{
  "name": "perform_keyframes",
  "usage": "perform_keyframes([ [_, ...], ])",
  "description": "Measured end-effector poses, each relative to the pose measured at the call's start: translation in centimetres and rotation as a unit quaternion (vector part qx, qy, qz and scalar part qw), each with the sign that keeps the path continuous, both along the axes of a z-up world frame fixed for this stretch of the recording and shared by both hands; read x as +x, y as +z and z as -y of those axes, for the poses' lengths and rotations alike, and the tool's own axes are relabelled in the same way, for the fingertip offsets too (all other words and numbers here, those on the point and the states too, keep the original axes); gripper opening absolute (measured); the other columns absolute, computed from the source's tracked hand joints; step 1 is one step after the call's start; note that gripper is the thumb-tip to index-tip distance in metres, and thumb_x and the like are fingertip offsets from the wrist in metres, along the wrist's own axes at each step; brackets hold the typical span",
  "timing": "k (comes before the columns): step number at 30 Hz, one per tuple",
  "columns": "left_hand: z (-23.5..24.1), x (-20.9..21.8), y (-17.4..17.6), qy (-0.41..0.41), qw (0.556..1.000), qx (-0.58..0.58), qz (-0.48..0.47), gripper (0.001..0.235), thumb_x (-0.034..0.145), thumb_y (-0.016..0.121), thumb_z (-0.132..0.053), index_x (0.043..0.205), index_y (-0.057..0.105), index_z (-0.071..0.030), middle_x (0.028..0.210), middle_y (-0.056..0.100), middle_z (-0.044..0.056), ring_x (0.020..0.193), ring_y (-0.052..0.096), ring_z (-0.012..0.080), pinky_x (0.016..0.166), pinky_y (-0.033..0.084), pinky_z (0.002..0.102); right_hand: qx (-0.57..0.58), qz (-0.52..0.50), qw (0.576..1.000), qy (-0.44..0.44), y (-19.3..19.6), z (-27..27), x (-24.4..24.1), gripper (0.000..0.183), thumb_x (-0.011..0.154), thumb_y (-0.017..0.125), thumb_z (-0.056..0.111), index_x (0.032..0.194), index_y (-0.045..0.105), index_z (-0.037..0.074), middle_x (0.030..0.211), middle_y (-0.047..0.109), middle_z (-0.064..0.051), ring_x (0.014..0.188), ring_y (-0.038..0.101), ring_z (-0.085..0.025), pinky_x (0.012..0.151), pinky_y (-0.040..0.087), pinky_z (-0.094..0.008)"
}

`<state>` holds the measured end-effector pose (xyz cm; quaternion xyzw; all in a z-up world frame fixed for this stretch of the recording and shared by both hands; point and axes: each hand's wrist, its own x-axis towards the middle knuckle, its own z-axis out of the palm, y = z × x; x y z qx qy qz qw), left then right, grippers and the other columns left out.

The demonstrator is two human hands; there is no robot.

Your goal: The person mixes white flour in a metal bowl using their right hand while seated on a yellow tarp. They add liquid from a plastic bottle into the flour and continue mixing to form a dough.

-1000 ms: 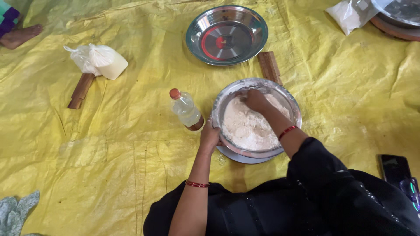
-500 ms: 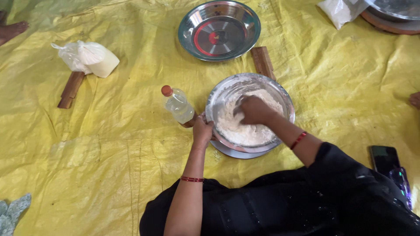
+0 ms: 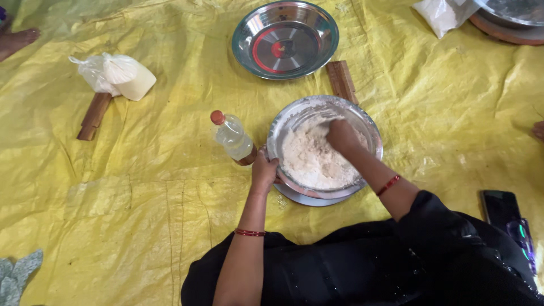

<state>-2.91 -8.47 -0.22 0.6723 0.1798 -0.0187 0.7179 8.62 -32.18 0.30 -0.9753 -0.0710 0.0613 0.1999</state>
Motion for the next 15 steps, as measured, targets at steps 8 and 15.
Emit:
perform_keyframes([
  [8,-0.3,0.7,-2.6,0.018,0.990,0.067,0.123,0.054,0.086,0.062,0.003,0.139,0.053,0.005,0.118,0.073,0.024,0.088,0.078,0.0267,0.061,0.068,0.036,-0.087,-0.025,0.987,0.134,-1.7,-4.8,0.3,0.067,0.069,0.089,0.022,0.132,0.068,0.023,0.138,0.058,-0.018,0.122,0.059,-0.039,0.098,0.051,-0.048],
  [15,-0.3,0.6,-1.5,0.016,1.000,-0.004,-0.010,0.062,0.086,0.058,0.002,0.145,0.041,0.001,0.114,0.069,0.027,0.071,0.075,0.0328,0.041,0.063,0.039,-0.035,-0.005,0.991,0.132,-5.1,0.2,-3.6,0.047,0.077,0.074,0.004,0.120,0.079,0.021,0.118,0.073,-0.019,0.108,0.073,-0.031,0.100,0.057,-0.041],
])
